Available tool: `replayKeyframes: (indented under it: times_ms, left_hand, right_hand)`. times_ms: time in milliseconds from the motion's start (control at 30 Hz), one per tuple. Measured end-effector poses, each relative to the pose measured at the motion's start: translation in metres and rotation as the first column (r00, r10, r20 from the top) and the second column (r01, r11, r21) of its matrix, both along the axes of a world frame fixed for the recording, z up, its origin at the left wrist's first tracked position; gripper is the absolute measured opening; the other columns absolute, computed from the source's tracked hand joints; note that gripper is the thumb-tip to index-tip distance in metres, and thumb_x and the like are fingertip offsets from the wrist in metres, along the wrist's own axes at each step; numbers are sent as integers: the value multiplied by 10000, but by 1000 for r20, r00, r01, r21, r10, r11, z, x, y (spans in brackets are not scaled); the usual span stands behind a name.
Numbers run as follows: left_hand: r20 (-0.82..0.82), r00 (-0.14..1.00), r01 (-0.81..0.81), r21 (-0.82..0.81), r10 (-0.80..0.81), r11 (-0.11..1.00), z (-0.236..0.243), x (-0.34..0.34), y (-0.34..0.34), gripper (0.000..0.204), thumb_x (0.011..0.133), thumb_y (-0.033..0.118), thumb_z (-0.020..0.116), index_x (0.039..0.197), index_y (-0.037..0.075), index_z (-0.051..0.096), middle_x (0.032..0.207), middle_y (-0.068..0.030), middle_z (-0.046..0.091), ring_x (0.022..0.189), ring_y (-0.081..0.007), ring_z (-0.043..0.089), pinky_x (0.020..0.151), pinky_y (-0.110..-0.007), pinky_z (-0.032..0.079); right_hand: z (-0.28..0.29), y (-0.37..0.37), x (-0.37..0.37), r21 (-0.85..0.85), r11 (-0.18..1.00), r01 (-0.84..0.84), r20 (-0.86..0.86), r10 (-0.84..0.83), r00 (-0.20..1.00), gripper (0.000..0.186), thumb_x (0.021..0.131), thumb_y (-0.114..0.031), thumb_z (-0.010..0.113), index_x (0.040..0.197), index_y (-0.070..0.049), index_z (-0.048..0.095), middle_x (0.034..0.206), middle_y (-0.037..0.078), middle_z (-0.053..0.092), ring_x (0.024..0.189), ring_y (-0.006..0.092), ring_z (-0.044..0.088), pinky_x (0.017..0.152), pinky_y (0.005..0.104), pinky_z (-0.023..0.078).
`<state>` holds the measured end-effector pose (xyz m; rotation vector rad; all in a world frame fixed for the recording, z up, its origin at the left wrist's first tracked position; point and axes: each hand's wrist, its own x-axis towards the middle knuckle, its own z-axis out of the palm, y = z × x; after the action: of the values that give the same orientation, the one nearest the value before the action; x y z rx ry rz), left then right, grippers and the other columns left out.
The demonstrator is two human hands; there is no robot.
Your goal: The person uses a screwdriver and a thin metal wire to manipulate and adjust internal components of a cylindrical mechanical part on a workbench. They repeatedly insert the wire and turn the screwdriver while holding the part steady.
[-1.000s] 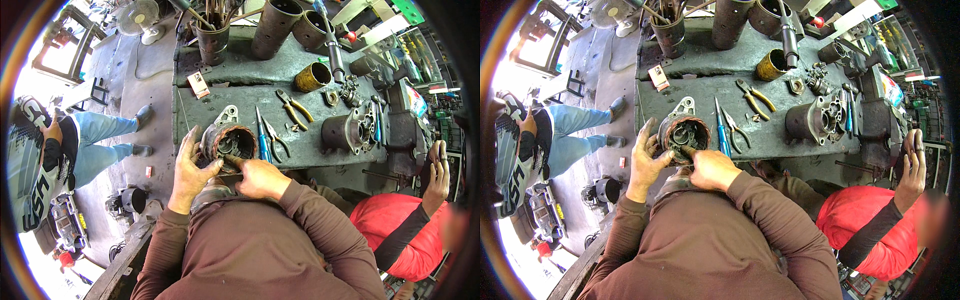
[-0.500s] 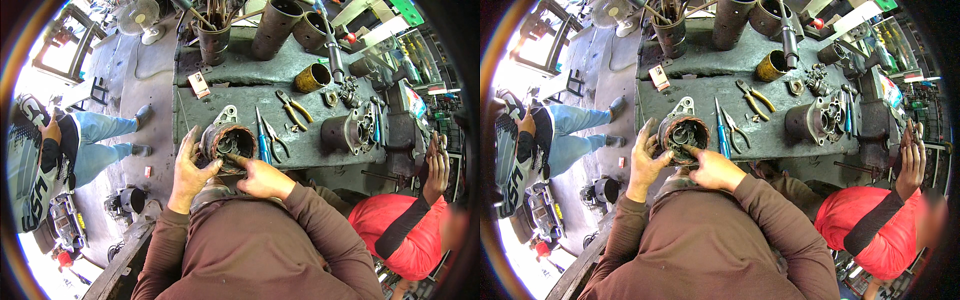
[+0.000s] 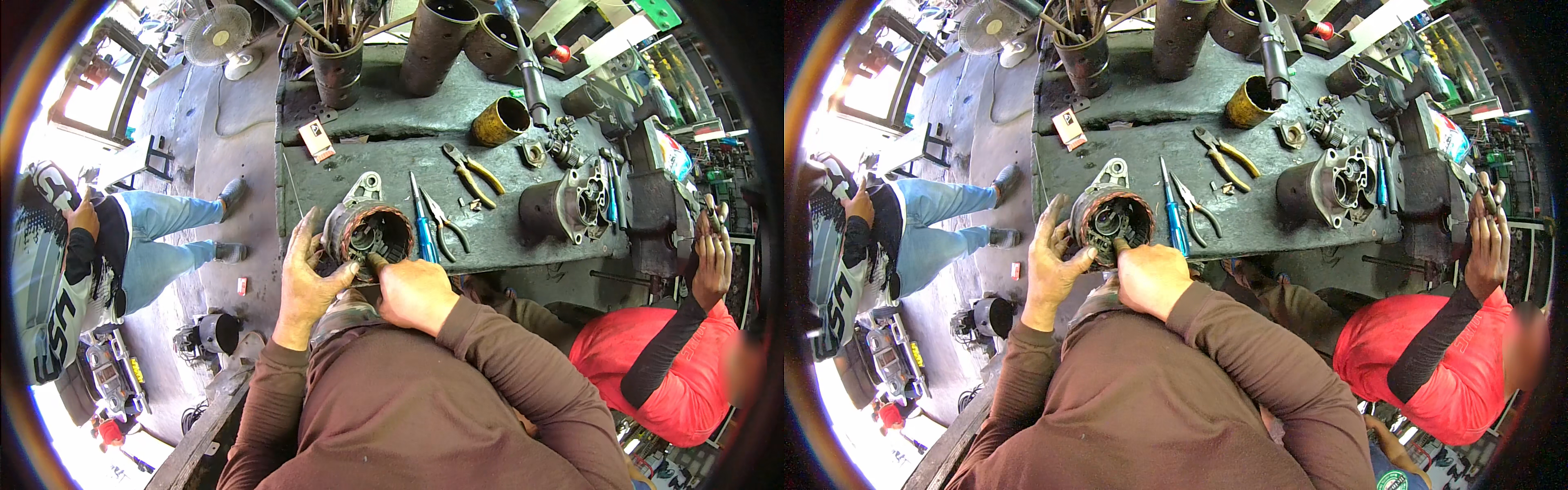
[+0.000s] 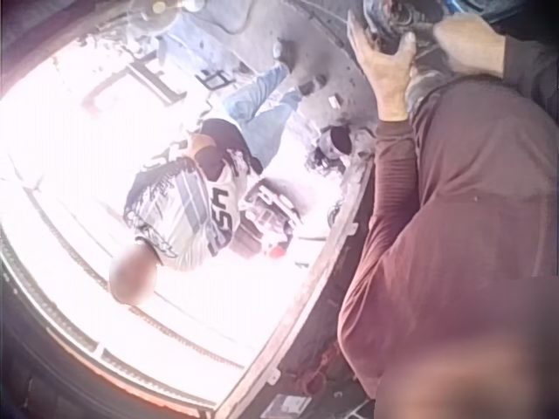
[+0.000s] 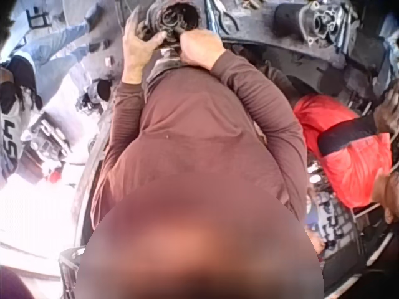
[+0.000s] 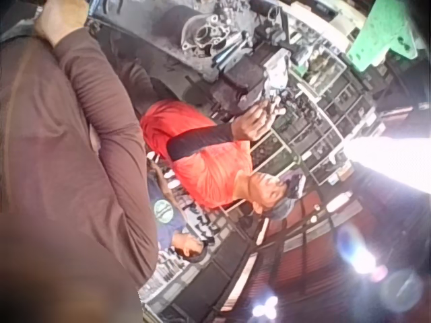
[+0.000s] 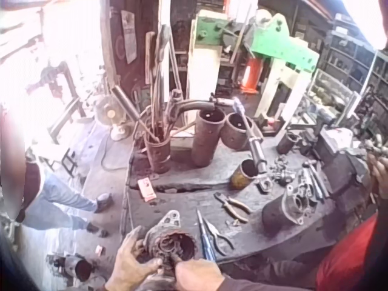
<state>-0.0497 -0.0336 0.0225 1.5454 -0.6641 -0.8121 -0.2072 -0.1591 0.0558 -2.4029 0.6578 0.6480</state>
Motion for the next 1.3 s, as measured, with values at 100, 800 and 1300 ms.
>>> replayKeyframes:
  times_ms: [100,800,1300]
  left_hand:
    - [34,999,4,19,-5,1000,0,0,1,1006,757,44,919,1615,-39,400,1550,-130,489,1316,-252,592,1114,-388,517]
    - [-56,992,114,4,-113,994,-6,20,-7,1058,743,34,922,1644,-5,369,1629,-130,431,1395,-295,570,1165,-414,493]
    - [-64,978,202,43,-199,978,0,25,-25,1068,748,46,922,1652,10,354,1661,-125,432,1384,-283,582,1170,-427,486]
  right_hand:
    - [5,3,-5,-135,991,9,91,3,996,716,810,-214,698,1490,-24,579,798,198,758,742,390,756,712,530,595]
    - [-123,-11,-209,686,-278,672,-122,-955,-271,658,1066,-434,645,1557,-31,474,1128,92,691,872,185,648,767,347,537]
    - [-137,-46,-186,738,-655,-161,-577,-488,-655,1088,990,-834,402,1749,-156,19,1806,129,53,1638,378,137,1284,610,112]
